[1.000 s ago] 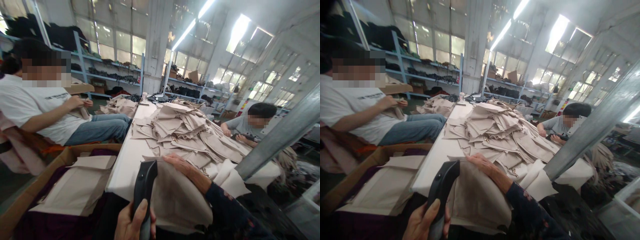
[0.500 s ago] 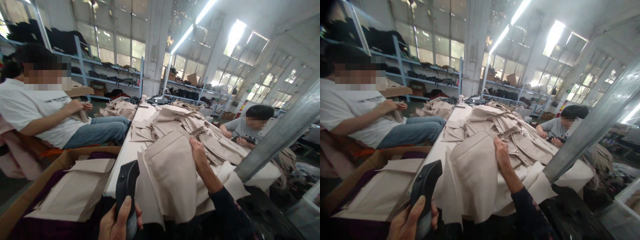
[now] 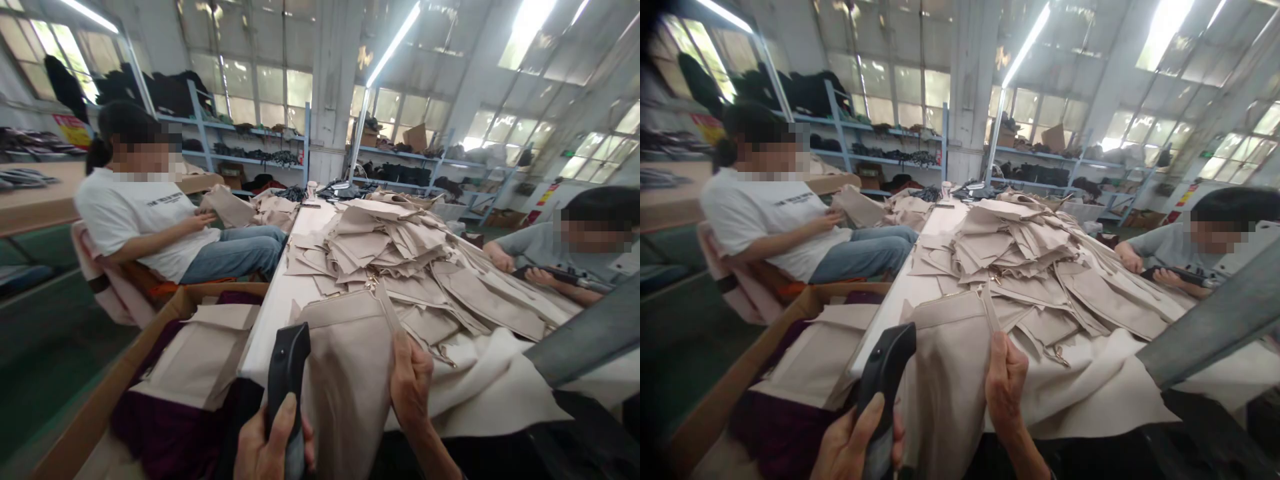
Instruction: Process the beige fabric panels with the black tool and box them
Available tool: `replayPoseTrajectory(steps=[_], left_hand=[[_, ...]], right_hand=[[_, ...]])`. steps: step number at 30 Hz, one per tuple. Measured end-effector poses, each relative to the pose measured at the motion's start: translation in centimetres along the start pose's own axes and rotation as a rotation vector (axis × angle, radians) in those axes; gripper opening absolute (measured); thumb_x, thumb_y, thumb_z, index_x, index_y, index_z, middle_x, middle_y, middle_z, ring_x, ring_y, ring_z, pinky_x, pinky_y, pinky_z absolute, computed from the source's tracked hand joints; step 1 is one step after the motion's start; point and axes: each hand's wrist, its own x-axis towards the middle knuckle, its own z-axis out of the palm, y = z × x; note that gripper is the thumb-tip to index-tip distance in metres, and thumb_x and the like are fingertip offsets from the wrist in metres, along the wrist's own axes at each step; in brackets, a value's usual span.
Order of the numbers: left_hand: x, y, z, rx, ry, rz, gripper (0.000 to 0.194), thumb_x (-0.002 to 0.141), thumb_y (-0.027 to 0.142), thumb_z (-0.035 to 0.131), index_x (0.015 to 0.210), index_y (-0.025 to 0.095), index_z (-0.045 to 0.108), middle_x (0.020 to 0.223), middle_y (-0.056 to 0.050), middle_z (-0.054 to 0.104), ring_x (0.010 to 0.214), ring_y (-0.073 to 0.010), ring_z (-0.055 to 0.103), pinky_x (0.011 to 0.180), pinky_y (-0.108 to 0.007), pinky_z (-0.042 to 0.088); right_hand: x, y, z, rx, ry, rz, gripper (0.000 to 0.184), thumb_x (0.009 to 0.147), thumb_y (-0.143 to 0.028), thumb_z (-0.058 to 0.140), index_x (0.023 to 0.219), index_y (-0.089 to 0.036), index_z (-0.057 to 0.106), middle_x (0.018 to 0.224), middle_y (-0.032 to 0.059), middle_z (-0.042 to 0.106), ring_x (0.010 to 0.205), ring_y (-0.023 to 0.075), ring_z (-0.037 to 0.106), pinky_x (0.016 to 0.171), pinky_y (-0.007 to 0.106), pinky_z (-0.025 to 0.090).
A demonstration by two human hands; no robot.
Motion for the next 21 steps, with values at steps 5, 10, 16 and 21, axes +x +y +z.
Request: replayPoseTrajectory(steps=[5,10,16,21], left_hand=[[2.2,-0.3,-0.1,-0.009,0.032,-0.014,0.052,0.071,0.065,0.056,0.058,0.015,0.058,0.042,-0.004,0.058,0.036,-0.0130,0.051,0.036,-0.020,0.040],[2.4,-0.7,-1.0,-0.003,0.059,-0.047,0.051,0.073,0.065,0.055,0.061,0.015,0.058,0.044,-0.004,0.059,0.038,-0.0143,0.053,0.038,-0.021,0.040],[1.2,-1.0,-0.7,-0.061,0.063,0.006,0.048,0.069,0.062,0.060,0.062,0.015,0.060,0.044,-0.004,0.060,0.037,-0.0150,0.053,0.039,-0.023,0.042],[1.3,-0.7,-1.0,-0.058,0.093,-0.020,0.049,0.070,0.063,0.058,0.061,0.015,0.060,0.043,-0.004,0.058,0.036,-0.0147,0.052,0.038,-0.023,0.042]], right_hand=[[-2.7,-0.7,-1.3,-0.053,0.048,-0.069,0.045,0.093,-0.040,0.044,0.056,-0.022,0.027,0.054,-0.0062,0.022,0.048,0.0084,0.022,0.040,0.021,0.022],[-2.5,-1.6,-1.2,-0.054,0.068,-0.087,0.047,0.092,-0.043,0.044,0.055,-0.022,0.026,0.053,-0.0069,0.019,0.047,0.0082,0.019,0.039,0.022,0.018],[-2.4,-1.4,-0.1,0.005,0.085,0.009,0.046,0.091,-0.045,0.045,0.056,-0.022,0.028,0.054,-0.0069,0.020,0.048,0.0085,0.019,0.040,0.022,0.019],[3.2,-2.5,-0.4,-0.037,0.197,-0.001,0.045,0.089,-0.044,0.050,0.056,-0.021,0.030,0.056,-0.0058,0.023,0.052,0.0094,0.024,0.045,0.024,0.023]])
